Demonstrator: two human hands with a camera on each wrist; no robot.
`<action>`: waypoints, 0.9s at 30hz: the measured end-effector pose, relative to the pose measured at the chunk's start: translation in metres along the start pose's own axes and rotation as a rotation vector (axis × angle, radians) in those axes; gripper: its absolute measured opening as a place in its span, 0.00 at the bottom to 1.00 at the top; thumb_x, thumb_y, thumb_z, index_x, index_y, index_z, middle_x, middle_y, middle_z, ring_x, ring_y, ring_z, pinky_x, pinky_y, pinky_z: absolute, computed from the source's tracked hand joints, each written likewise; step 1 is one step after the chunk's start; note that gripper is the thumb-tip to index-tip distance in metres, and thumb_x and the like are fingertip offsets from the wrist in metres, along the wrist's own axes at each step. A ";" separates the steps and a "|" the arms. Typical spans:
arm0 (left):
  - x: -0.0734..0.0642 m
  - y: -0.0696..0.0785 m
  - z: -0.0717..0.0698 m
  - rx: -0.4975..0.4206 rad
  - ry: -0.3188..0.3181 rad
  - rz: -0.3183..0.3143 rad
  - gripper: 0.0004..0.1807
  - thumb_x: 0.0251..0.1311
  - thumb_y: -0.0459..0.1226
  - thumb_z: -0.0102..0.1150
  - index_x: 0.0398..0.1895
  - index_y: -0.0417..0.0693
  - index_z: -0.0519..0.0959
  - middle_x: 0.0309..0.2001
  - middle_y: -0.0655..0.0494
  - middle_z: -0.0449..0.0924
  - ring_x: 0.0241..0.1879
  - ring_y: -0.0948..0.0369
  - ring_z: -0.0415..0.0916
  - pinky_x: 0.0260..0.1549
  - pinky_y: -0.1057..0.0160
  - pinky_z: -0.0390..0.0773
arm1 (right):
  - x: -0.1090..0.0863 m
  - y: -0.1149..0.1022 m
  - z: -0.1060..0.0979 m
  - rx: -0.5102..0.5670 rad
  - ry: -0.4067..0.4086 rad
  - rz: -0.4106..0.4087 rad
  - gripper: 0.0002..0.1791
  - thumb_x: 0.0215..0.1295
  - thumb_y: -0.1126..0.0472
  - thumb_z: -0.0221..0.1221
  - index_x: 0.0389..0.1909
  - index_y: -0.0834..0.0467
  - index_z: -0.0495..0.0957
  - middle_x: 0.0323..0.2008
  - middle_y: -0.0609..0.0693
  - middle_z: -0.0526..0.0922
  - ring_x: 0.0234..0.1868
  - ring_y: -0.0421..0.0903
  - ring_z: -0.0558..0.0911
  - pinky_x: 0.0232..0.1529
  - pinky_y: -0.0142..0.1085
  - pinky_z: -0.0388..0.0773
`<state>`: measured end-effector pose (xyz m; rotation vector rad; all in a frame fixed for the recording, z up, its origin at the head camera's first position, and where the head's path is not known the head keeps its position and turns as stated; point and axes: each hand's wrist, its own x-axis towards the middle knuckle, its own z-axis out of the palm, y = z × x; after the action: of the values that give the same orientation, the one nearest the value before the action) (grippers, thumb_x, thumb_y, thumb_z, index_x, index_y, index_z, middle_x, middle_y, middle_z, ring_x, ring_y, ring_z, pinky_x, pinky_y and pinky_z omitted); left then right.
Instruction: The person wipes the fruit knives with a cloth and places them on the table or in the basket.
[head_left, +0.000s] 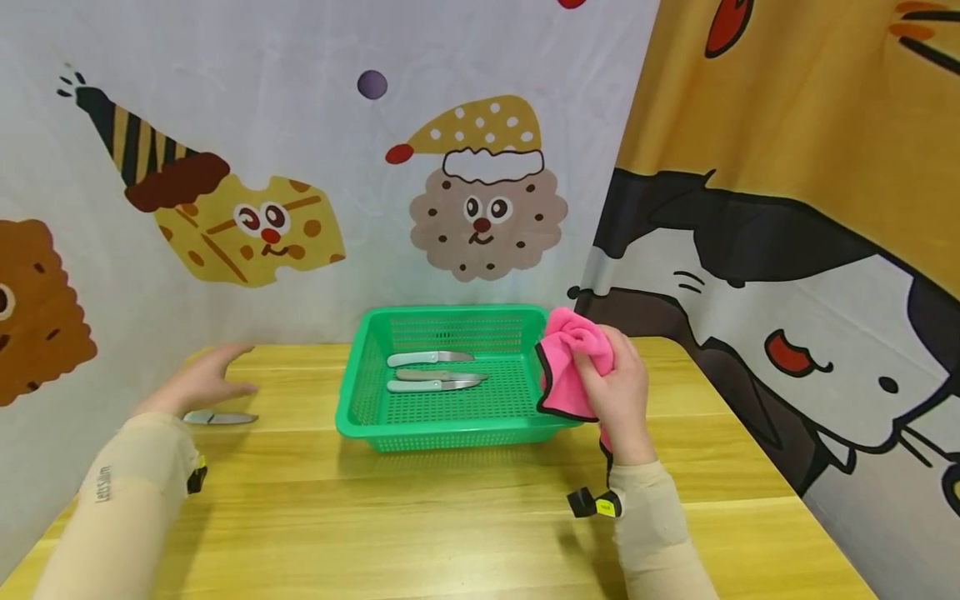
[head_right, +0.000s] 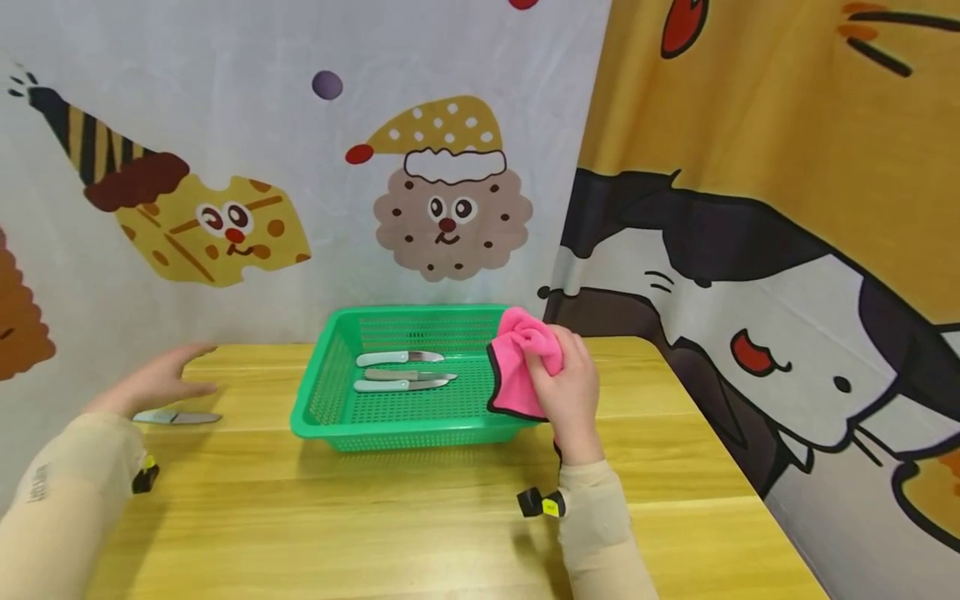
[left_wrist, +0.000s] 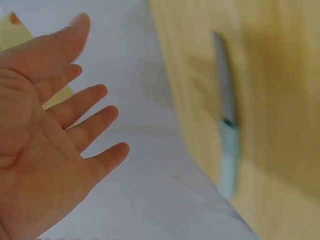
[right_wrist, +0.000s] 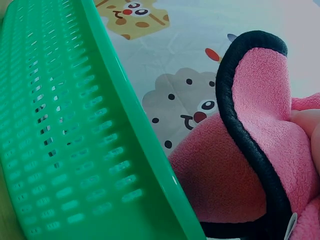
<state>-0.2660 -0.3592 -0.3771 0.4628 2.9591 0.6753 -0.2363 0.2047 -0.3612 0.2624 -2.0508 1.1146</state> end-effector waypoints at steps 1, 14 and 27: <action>-0.003 -0.006 0.001 0.021 0.000 -0.005 0.41 0.62 0.38 0.66 0.67 0.18 0.57 0.64 0.17 0.56 0.61 0.24 0.56 0.55 0.28 0.60 | 0.000 0.000 -0.001 -0.002 0.001 -0.002 0.15 0.60 0.58 0.70 0.46 0.58 0.81 0.42 0.55 0.81 0.43 0.49 0.76 0.42 0.41 0.71; -0.037 -0.047 0.015 0.051 -0.082 -0.206 0.39 0.50 0.24 0.60 0.68 0.22 0.58 0.63 0.18 0.57 0.58 0.22 0.57 0.51 0.26 0.64 | -0.012 -0.004 -0.012 -0.021 -0.091 -0.188 0.18 0.51 0.65 0.74 0.45 0.58 0.83 0.40 0.52 0.83 0.40 0.47 0.78 0.39 0.34 0.71; -0.052 -0.068 0.028 0.150 -0.093 -0.261 0.24 0.57 0.29 0.62 0.57 0.29 0.73 0.51 0.25 0.74 0.48 0.27 0.70 0.40 0.33 0.72 | -0.030 -0.012 -0.009 -0.022 -0.192 -0.331 0.18 0.49 0.67 0.73 0.43 0.57 0.83 0.40 0.49 0.83 0.40 0.47 0.79 0.41 0.31 0.72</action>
<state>-0.2313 -0.4222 -0.4315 0.1072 2.9180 0.3960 -0.2054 0.1989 -0.3718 0.6942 -2.0865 0.8894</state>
